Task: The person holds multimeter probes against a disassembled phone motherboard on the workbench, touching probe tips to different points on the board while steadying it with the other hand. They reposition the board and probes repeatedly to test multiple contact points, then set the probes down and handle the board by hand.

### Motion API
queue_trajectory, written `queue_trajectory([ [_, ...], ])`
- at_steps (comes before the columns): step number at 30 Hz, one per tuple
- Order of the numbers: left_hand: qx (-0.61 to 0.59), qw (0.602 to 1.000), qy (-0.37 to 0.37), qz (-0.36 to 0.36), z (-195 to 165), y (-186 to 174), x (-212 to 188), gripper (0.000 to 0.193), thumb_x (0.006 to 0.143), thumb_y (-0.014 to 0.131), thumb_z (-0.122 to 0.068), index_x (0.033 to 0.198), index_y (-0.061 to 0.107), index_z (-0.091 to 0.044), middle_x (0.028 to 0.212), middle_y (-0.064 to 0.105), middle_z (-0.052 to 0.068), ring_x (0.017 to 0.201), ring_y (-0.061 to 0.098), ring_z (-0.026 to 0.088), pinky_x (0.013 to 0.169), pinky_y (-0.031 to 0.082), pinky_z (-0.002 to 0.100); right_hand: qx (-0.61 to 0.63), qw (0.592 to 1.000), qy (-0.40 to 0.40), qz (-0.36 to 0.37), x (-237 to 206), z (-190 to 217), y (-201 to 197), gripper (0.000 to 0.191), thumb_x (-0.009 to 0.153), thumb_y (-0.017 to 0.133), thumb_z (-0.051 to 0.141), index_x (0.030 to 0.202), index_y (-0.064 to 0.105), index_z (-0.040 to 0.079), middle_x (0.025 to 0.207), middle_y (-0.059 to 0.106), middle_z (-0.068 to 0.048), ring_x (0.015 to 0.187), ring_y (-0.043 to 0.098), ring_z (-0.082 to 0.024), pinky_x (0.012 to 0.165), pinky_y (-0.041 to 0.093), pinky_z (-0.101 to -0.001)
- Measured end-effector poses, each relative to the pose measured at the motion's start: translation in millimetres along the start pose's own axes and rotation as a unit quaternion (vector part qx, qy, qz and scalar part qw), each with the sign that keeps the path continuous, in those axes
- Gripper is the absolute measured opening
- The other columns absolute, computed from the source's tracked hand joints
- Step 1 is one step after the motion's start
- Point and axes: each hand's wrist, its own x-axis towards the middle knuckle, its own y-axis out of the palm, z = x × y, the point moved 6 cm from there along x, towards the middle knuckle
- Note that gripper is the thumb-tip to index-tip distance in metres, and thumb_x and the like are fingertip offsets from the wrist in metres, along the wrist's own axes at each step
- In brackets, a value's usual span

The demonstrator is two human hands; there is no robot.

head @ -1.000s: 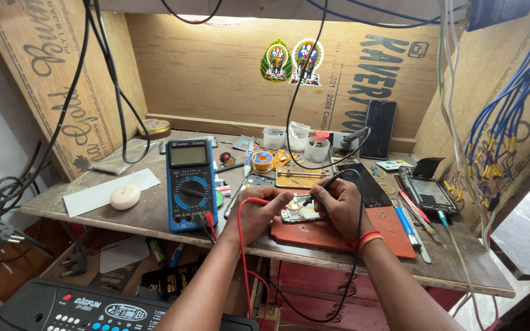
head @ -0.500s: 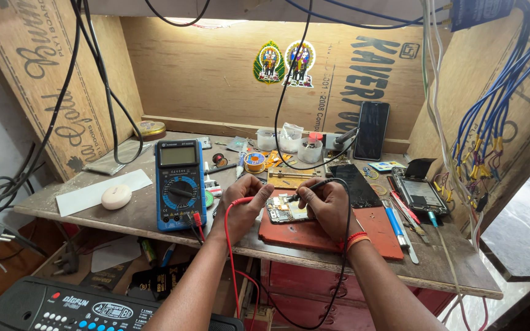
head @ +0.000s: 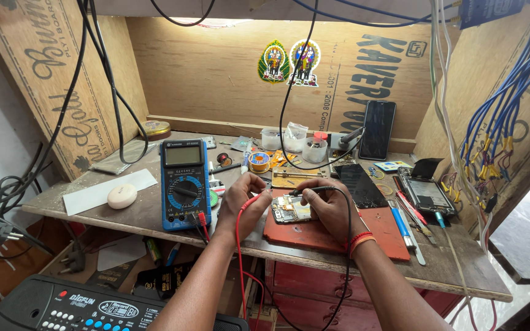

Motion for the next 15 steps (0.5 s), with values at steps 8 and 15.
queue_trajectory([
  [8,-0.009,0.998,-0.060,-0.002,4.0,2.5,-2.7,0.030,0.090,0.072,-0.039,0.087,0.073,-0.009,0.080,0.079,0.003,0.074,0.075,0.011,0.068,0.058,0.029,0.002,1.000,0.004,0.015,0.3,-3.9,0.3,0.017,0.095,0.067,0.014,0.105,0.070,0.000,0.085,0.077,-0.006,0.060,0.054,-0.005,0.051,0.044,-0.0234],
  [15,0.013,0.999,-0.041,0.000,3.4,4.2,-2.1,0.031,0.091,0.070,-0.039,0.086,0.072,-0.008,0.078,0.078,0.003,0.072,0.074,0.012,0.067,0.057,0.029,-0.044,0.998,-0.016,0.030,1.2,-0.3,3.1,0.020,0.095,0.068,0.015,0.106,0.075,0.001,0.090,0.080,-0.004,0.074,0.067,-0.005,0.058,0.052,-0.0219],
])
